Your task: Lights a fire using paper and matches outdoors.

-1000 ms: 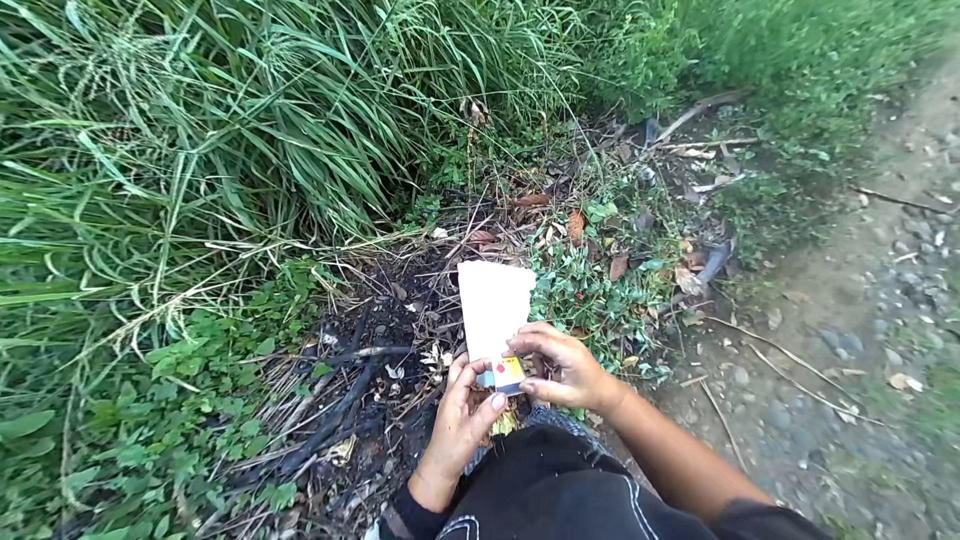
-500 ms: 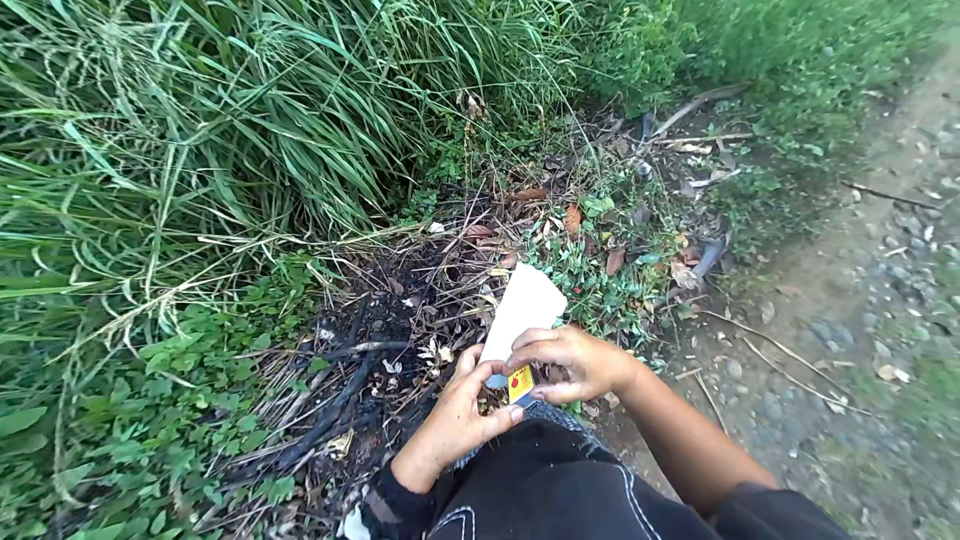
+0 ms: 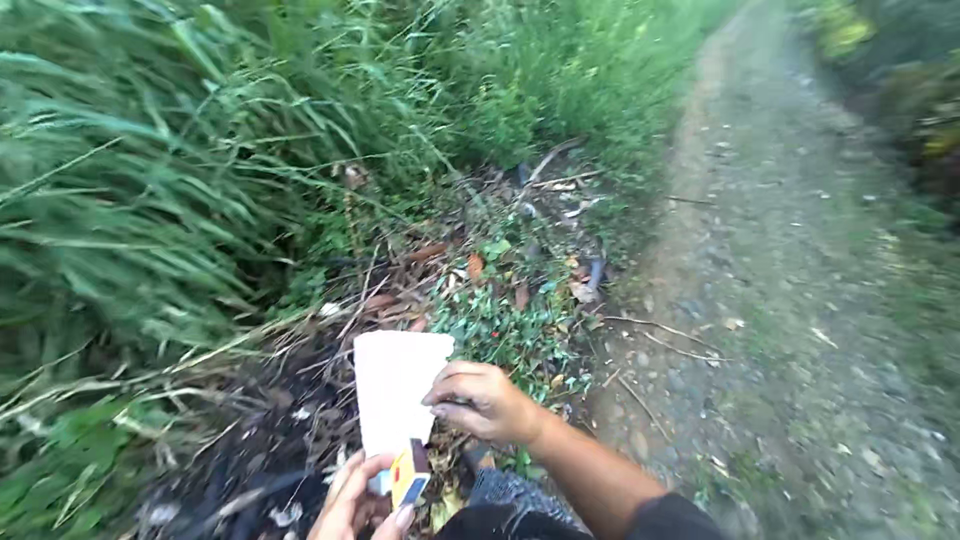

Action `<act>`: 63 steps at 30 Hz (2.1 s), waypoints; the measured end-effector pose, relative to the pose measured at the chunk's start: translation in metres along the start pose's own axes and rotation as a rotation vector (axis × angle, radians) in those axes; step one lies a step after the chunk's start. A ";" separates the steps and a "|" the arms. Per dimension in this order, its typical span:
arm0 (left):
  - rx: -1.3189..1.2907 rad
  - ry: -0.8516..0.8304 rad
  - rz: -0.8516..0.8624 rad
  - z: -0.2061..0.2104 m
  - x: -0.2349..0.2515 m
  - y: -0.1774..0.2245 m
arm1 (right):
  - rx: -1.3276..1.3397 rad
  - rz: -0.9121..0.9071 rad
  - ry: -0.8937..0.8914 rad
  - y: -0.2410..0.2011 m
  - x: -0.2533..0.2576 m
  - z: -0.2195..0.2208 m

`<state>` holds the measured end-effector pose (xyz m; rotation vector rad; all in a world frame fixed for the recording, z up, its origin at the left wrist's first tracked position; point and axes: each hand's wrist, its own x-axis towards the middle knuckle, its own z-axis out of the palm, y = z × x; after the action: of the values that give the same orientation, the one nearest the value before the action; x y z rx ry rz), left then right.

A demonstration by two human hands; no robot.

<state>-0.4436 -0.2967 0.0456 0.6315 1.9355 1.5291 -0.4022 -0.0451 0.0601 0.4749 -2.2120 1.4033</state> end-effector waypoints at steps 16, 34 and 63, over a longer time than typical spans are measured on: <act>-0.513 0.093 -0.034 0.010 -0.004 0.035 | -0.011 -0.071 0.174 -0.036 -0.001 0.004; -0.395 0.134 -0.069 0.011 -0.005 0.041 | -0.179 -0.173 0.172 -0.047 0.003 0.007; 0.339 0.228 -0.322 0.047 0.061 -0.403 | 0.142 1.023 0.341 0.395 -0.206 0.247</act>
<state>-0.4576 -0.3142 -0.3644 0.2660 2.3629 1.1226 -0.4891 -0.0979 -0.4386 -0.9354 -2.1081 1.9118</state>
